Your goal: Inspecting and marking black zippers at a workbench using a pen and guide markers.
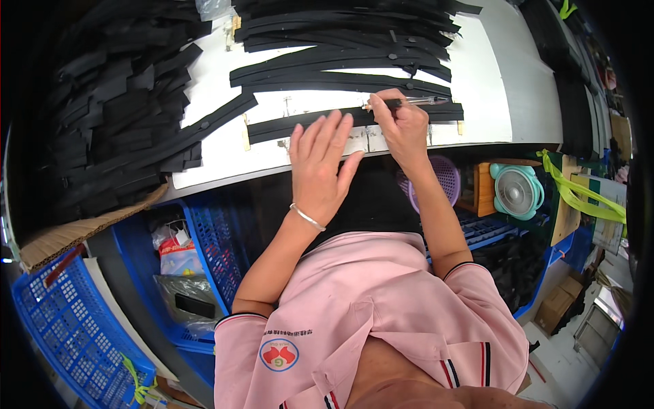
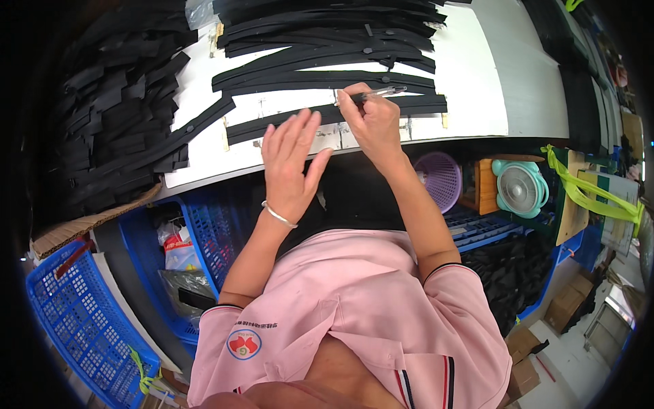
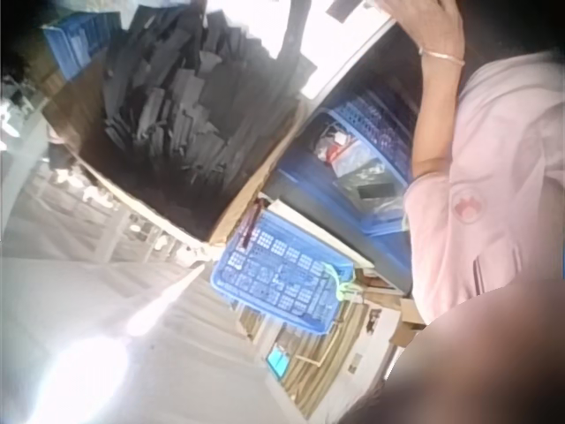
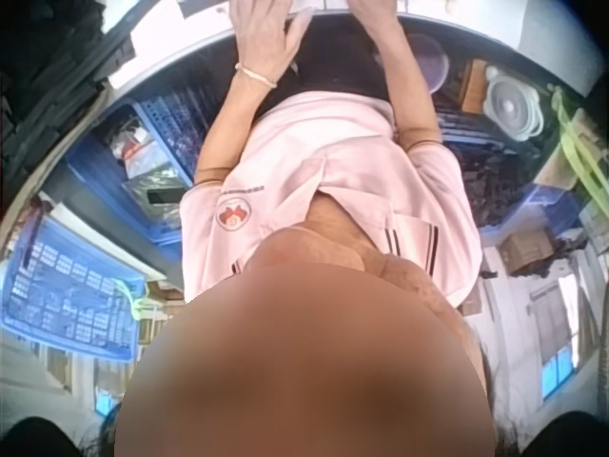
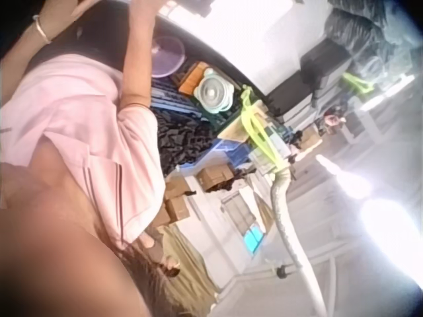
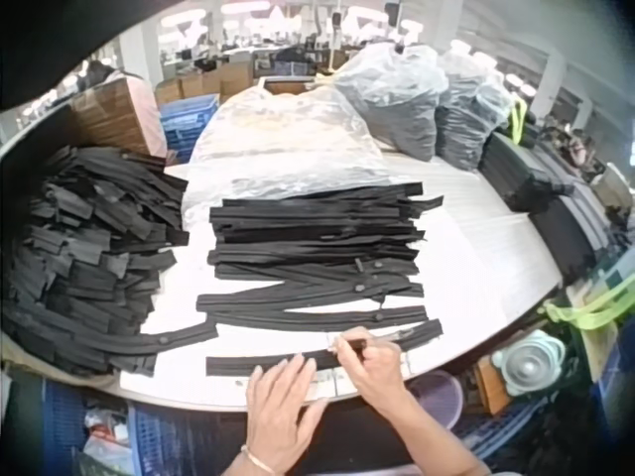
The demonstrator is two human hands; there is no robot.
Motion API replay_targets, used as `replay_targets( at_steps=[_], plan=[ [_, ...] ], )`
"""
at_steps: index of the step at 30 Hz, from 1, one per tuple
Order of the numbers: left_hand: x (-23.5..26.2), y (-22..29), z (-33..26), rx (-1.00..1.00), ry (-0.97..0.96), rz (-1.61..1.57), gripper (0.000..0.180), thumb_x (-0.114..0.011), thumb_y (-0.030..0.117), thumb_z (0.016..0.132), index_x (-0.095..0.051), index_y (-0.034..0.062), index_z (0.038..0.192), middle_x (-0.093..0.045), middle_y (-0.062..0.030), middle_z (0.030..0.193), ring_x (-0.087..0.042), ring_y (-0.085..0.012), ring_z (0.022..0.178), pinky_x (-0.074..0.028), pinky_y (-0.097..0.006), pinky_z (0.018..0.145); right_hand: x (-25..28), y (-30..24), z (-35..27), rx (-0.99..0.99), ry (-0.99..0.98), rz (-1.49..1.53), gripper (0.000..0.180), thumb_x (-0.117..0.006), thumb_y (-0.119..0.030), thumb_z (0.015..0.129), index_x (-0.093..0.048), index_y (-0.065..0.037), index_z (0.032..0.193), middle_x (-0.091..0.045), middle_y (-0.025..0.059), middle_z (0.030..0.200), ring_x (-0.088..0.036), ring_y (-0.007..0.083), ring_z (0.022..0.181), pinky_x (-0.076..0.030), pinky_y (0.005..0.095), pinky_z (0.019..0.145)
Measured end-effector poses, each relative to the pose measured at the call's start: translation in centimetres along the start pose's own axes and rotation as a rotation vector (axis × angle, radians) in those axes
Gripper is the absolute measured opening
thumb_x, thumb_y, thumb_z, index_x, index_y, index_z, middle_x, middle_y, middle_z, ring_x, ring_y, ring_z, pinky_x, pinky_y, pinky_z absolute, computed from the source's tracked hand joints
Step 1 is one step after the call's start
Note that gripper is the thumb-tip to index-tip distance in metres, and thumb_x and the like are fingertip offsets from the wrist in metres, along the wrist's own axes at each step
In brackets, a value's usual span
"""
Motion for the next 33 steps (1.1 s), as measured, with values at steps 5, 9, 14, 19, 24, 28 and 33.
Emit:
replay_targets(
  at_steps=[5, 9, 14, 19, 24, 28, 33],
  plan=[
    [-0.7, 0.2, 0.4, 0.007, 0.011, 0.11, 0.045, -0.076, 0.022, 0.09, -0.068, 0.0121, 0.133, -0.062, -0.0072, 0.137, -0.053, -0.0284, 0.129, -0.033, -0.049, 0.115, 0.0, 0.0, 0.0, -0.058, 0.029, 0.151, 0.016, -0.067, -0.008, 0.097, -0.069, 0.004, 0.086, -0.07, 0.0055, 0.076, -0.06, 0.0075, 0.059, -0.044, 0.025, 0.055],
    [-0.9, 0.1, 0.3, 0.01, 0.017, 0.127, 0.044, -0.076, 0.022, 0.089, -0.069, 0.0128, 0.131, -0.063, -0.0063, 0.136, -0.053, -0.0283, 0.128, -0.033, -0.048, 0.115, 0.1, 0.8, -0.2, -0.014, -0.033, 0.253, 0.02, -0.066, -0.008, 0.096, -0.068, 0.005, 0.081, -0.067, 0.0059, 0.068, -0.057, 0.0089, 0.055, -0.043, 0.0263, 0.052],
    [-1.1, 0.2, 0.4, -0.002, 0.028, 0.126, 0.042, -0.076, 0.021, 0.089, -0.07, 0.0128, 0.13, -0.063, -0.0056, 0.136, -0.053, -0.0279, 0.128, -0.033, -0.048, 0.115, 0.2, 0.8, -0.2, 0.008, -0.039, 0.207, 0.018, -0.066, -0.009, 0.094, -0.068, 0.003, 0.081, -0.063, 0.0062, 0.064, -0.056, 0.0084, 0.055, -0.042, 0.0267, 0.052],
    [-1.2, 0.1, 0.4, -0.004, 0.024, 0.144, 0.041, -0.076, 0.02, 0.089, -0.07, 0.0132, 0.129, -0.062, -0.0055, 0.136, -0.053, -0.028, 0.128, -0.033, -0.048, 0.115, 0.9, 0.4, -0.5, -0.032, -0.099, 0.291, 0.015, -0.062, -0.005, 0.093, -0.067, 0.002, 0.081, -0.063, 0.0054, 0.065, -0.057, 0.0079, 0.059, -0.043, 0.0255, 0.055],
    [-1.2, 0.0, 0.3, -0.026, 0.014, 0.155, 0.041, -0.076, 0.021, 0.091, -0.069, 0.0136, 0.131, -0.062, -0.0059, 0.137, -0.053, -0.0282, 0.129, -0.032, -0.048, 0.115, 6.3, 0.8, -0.6, -0.161, 0.071, 0.429, 0.018, -0.056, -0.007, 0.097, -0.069, -0.002, 0.086, -0.069, 0.0047, 0.086, -0.054, 0.0048, 0.066, -0.044, 0.0215, 0.06],
    [-1.2, 0.0, 0.2, -0.026, 0.01, 0.169, 0.041, -0.075, 0.021, 0.091, -0.069, 0.013, 0.131, -0.062, -0.0065, 0.137, -0.053, -0.0285, 0.129, -0.032, -0.048, 0.115, 9.4, 4.7, 0.7, -0.169, 0.148, 0.298, 0.019, -0.056, -0.009, 0.101, -0.069, -0.003, 0.088, -0.068, 0.0026, 0.086, -0.052, 0.0043, 0.068, -0.042, 0.021, 0.062],
    [-1.3, 0.5, 0.6, -0.027, 0.006, 0.168, 0.039, -0.075, 0.02, 0.091, -0.07, 0.0116, 0.129, -0.062, -0.0075, 0.137, -0.053, -0.0286, 0.129, -0.032, -0.048, 0.114, 9.8, 5.9, 0.4, -0.234, 0.108, 0.245, 0.02, -0.058, -0.012, 0.103, -0.068, -0.002, 0.089, -0.068, 0.0019, 0.086, -0.051, 0.0043, 0.069, -0.043, 0.0211, 0.064]
  ],
)
Point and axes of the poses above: each hand's wrist, its own z-axis towards the middle knuckle, its own x-axis out of the back of the hand, y = z × x, the point moved 1 cm from there along z, towards the middle knuckle
